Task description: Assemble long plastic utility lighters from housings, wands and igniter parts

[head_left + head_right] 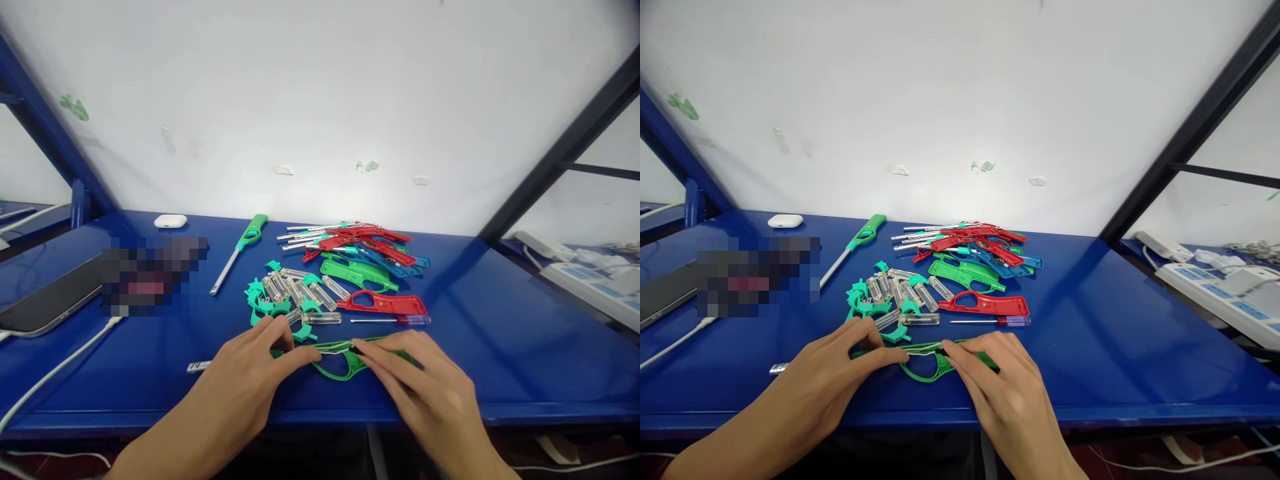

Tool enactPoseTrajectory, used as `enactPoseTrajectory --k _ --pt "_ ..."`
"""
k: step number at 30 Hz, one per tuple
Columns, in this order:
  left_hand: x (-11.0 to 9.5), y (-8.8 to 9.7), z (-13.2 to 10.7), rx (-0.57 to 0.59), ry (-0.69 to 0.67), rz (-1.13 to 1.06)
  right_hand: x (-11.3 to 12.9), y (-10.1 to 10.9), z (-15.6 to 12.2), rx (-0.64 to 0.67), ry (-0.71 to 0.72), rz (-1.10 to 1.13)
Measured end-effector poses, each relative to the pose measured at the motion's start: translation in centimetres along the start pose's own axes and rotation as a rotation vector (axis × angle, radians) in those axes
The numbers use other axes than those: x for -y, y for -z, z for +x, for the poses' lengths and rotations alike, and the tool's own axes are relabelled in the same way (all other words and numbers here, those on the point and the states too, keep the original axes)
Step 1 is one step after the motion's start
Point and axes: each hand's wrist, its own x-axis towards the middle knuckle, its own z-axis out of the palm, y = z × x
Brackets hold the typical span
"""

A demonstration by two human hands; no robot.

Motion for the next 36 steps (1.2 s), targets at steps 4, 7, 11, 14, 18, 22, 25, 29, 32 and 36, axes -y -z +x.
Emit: enactPoseTrajectory --k 4,7,11,14,18,22,25,29,32,36 --pt "0.0 -0.1 -0.1 -0.014 0.000 0.008 -0.2 0.1 -0.1 0.002 -0.007 0.004" --pt "-0.1 -0.1 -0.2 -0.018 -0.003 0.010 -0.5 0.2 -0.2 0.021 0.030 -0.004" --pt "-0.1 0.0 -0.2 -0.022 -0.014 0.013 -0.6 0.4 -0.3 0.072 0.036 0.006" --pt "0.0 0.1 -0.2 -0.034 -0.031 0.033 -0.4 0.4 -0.1 0.096 0.010 0.041" --pt "-0.1 0.3 -0.1 -0.044 -0.042 0.040 0.0 0.5 0.1 0.117 0.002 0.043" --pt "-0.3 0.4 0.0 -0.032 -0.032 0.034 0.3 0.7 0.0 0.147 0.010 0.031" --pt "-0.3 0.3 0.0 -0.028 -0.032 0.011 0.4 0.9 -0.1 0.179 0.006 0.035" --pt "-0.1 0.1 -0.1 -0.032 -0.026 -0.015 0.3 1.2 -0.1 0.208 -0.038 0.057" --pt "0.1 0.0 -0.2 -0.037 -0.029 -0.042 0.2 1.3 -0.1 0.140 -0.121 0.082" --pt "0.2 -0.1 -0.3 -0.071 -0.051 -0.062 0.2 1.2 -0.1 0.083 -0.163 0.146"
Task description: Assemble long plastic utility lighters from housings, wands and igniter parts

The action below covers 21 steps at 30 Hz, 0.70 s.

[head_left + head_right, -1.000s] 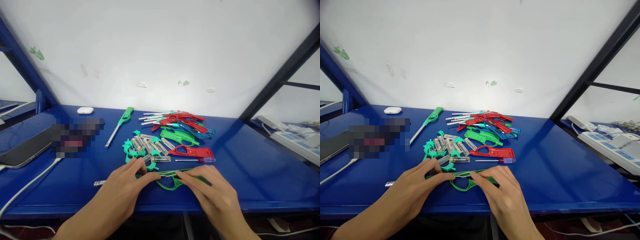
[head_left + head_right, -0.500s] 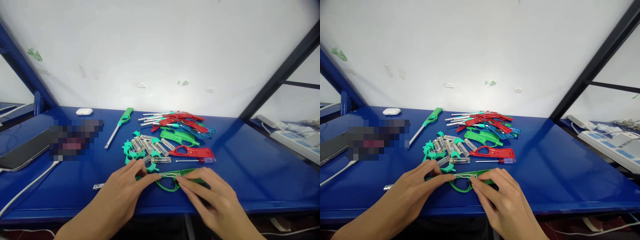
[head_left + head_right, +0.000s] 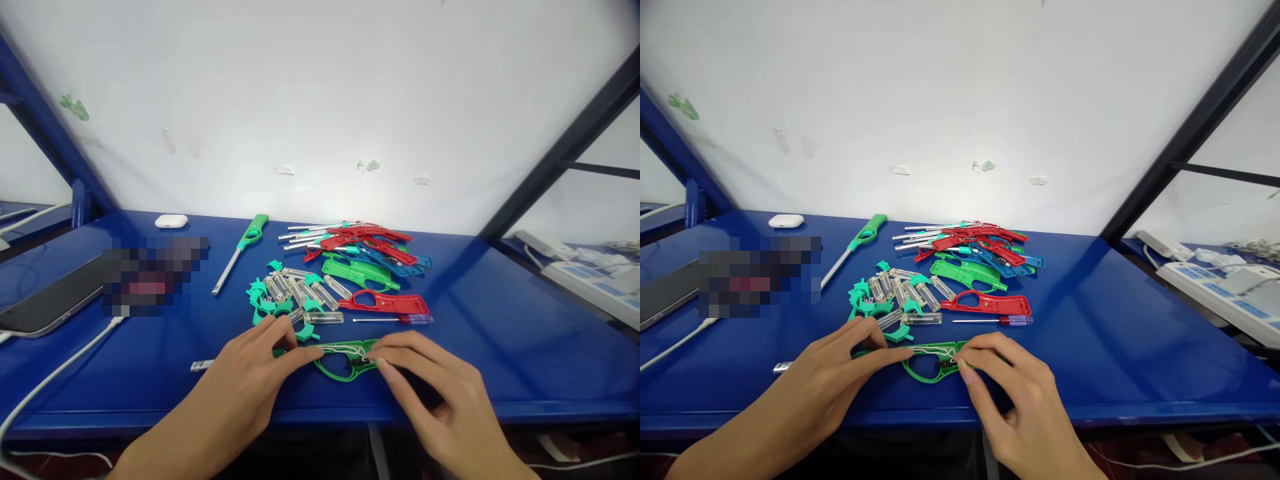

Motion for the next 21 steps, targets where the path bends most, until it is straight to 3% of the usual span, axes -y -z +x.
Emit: enactPoseTrajectory --k 13,21 --pt "0.18 -0.36 -0.09 -0.058 -0.033 -0.007 0.07 -0.05 0.09 -0.003 0.024 0.026" --pt "-0.20 -0.19 0.12 -0.024 0.027 -0.005 0.02 0.00 0.13 -0.005 0.028 0.003"
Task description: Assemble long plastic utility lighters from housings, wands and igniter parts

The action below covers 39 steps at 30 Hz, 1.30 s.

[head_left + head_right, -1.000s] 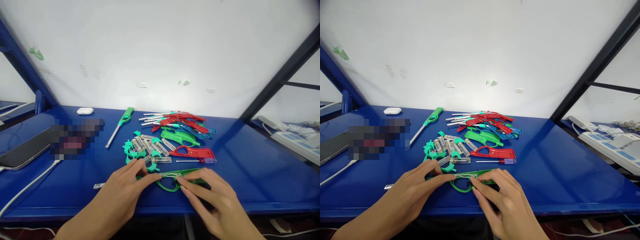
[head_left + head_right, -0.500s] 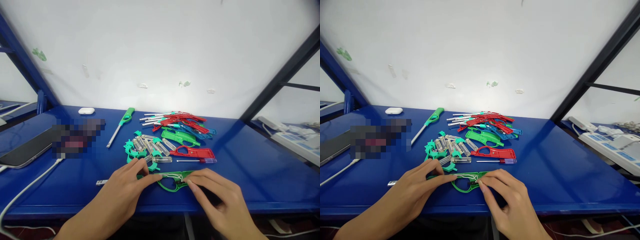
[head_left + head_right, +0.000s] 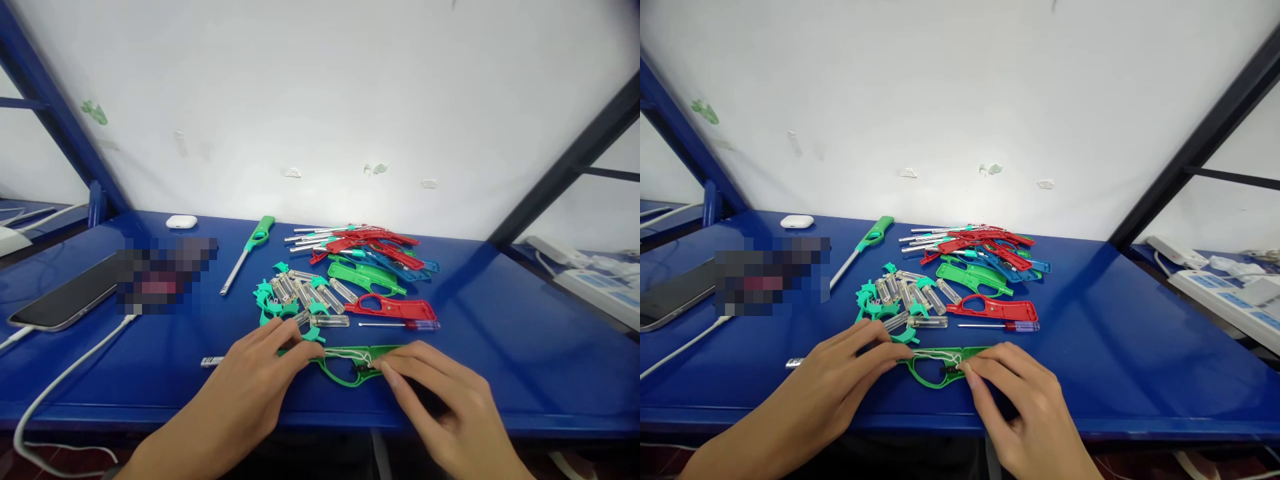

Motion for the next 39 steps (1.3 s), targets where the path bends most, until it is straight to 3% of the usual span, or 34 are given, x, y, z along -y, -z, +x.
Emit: enactPoseTrajectory --k 8,15,17,22,25,33,39 --pt "-0.3 -0.2 -0.2 -0.107 0.050 -0.011 -0.1 -0.3 0.0 -0.017 -0.007 0.000" --pt "-0.2 0.9 0.6 -0.220 0.051 -0.007 -0.2 -0.3 -0.1 0.024 -0.058 0.026" --pt "0.3 1.3 1.2 -0.184 0.057 0.023 -0.2 -0.4 0.0 0.019 -0.087 0.035" --pt "1.3 2.2 2.8 0.073 0.087 0.068 -0.3 -0.9 0.2 0.039 -0.166 0.027" --pt "1.6 2.6 3.4 0.161 0.096 0.046 -0.4 -1.0 0.3 0.058 -0.185 0.035" --pt "0.5 3.3 2.8 0.038 0.185 -0.116 -0.5 -1.0 0.4 0.030 -0.131 0.101" --pt "-1.1 1.7 2.5 -0.007 0.137 -0.245 -0.5 -0.9 0.4 0.045 -0.109 0.077"
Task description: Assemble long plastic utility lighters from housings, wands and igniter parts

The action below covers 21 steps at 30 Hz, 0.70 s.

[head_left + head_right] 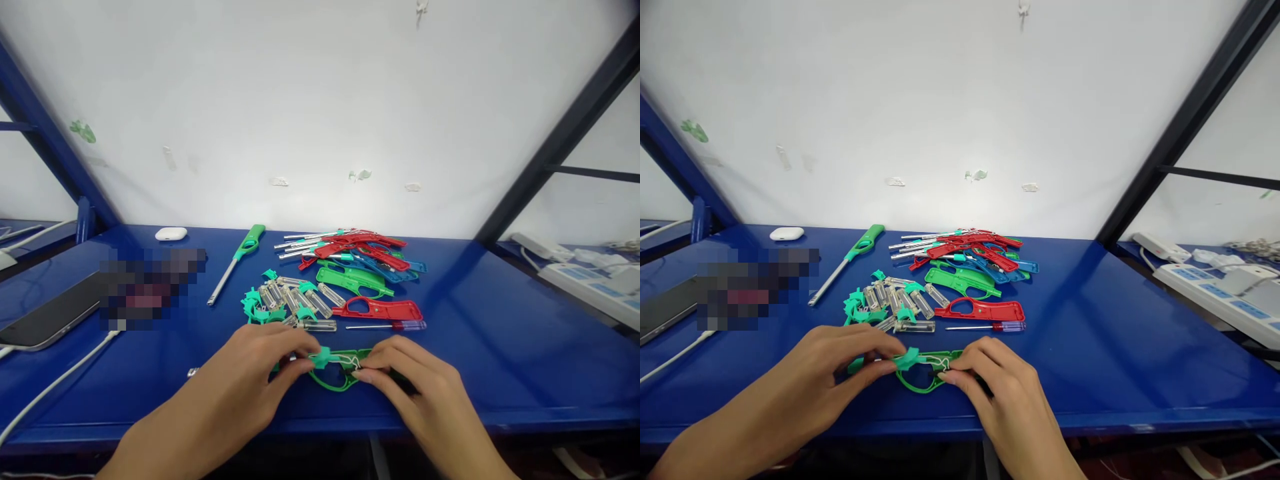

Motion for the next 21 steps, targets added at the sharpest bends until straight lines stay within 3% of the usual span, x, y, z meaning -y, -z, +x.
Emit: enactPoseTrajectory --k 5,18,21 --pt "-0.7 -0.6 0.5 -0.007 -0.136 -0.064 -0.2 -0.2 -0.3 0.013 -0.007 -0.016" --pt "-0.7 -1.5 0.6 0.055 -0.046 -0.114 -0.2 -0.2 -0.2 -0.004 0.020 -0.041" --pt "-0.3 -1.9 0.7 -0.010 -0.083 -0.118 -0.2 -0.2 -0.3 0.002 0.016 -0.053"
